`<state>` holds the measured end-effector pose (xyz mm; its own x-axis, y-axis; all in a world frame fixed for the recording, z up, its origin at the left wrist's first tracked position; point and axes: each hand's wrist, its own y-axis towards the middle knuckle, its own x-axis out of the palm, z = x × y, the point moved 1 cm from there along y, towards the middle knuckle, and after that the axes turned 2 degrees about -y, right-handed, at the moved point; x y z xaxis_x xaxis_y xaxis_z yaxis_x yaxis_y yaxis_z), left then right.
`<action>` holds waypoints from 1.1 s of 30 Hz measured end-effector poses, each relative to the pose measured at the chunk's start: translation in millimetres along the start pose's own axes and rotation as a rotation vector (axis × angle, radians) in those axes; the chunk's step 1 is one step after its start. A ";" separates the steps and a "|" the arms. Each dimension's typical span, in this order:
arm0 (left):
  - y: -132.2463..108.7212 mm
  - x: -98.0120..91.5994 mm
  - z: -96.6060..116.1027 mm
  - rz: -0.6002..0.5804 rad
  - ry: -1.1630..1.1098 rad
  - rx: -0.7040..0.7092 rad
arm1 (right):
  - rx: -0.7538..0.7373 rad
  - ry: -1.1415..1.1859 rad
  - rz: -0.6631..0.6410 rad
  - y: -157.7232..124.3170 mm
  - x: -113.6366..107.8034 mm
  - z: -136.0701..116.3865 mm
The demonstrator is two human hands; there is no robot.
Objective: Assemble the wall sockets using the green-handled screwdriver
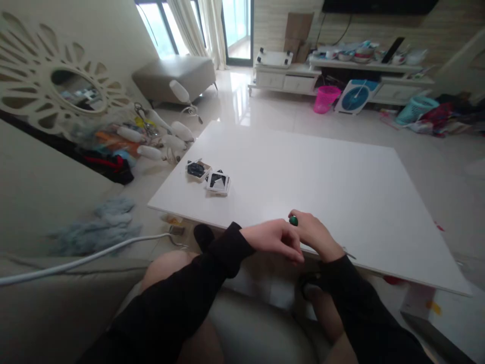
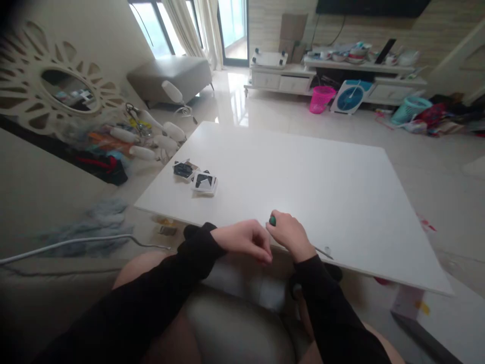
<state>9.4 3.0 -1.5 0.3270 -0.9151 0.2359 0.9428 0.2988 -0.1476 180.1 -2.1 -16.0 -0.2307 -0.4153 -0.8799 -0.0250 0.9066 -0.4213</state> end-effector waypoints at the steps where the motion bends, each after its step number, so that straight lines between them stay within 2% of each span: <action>1: -3.3 -5.2 6.6 0.072 -0.074 0.050 | 0.007 0.003 -0.011 -0.6 -2.2 0.3; 4: -10.0 -9.5 18.2 0.155 -0.221 0.096 | 0.017 0.008 -0.031 -3.0 -6.1 -1.3; 8: -13.1 -3.5 23.8 0.135 -0.326 0.065 | 0.001 0.030 -0.041 -5.7 -7.4 -4.7; 16: -13.9 -1.6 24.2 0.149 -0.212 0.034 | -0.005 -0.009 -0.019 -5.7 -4.7 -4.9; 26: -3.4 8.2 11.0 -0.038 -0.200 -0.044 | 0.001 -0.033 -0.041 -2.2 -2.7 -5.5; 30: -4.5 9.9 3.4 -0.042 -0.067 -0.063 | -0.004 -0.032 -0.025 -1.9 0.9 -4.9; 33: -1.4 10.5 -5.9 -0.098 -0.002 -0.108 | -0.011 -0.023 -0.001 -0.8 4.8 -4.2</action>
<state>11.2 -8.6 -4.4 0.2337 -0.9380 0.2561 0.9578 0.1769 -0.2264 175.0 -4.5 -18.9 -0.2079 -0.4181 -0.8843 -0.0359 0.9067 -0.4203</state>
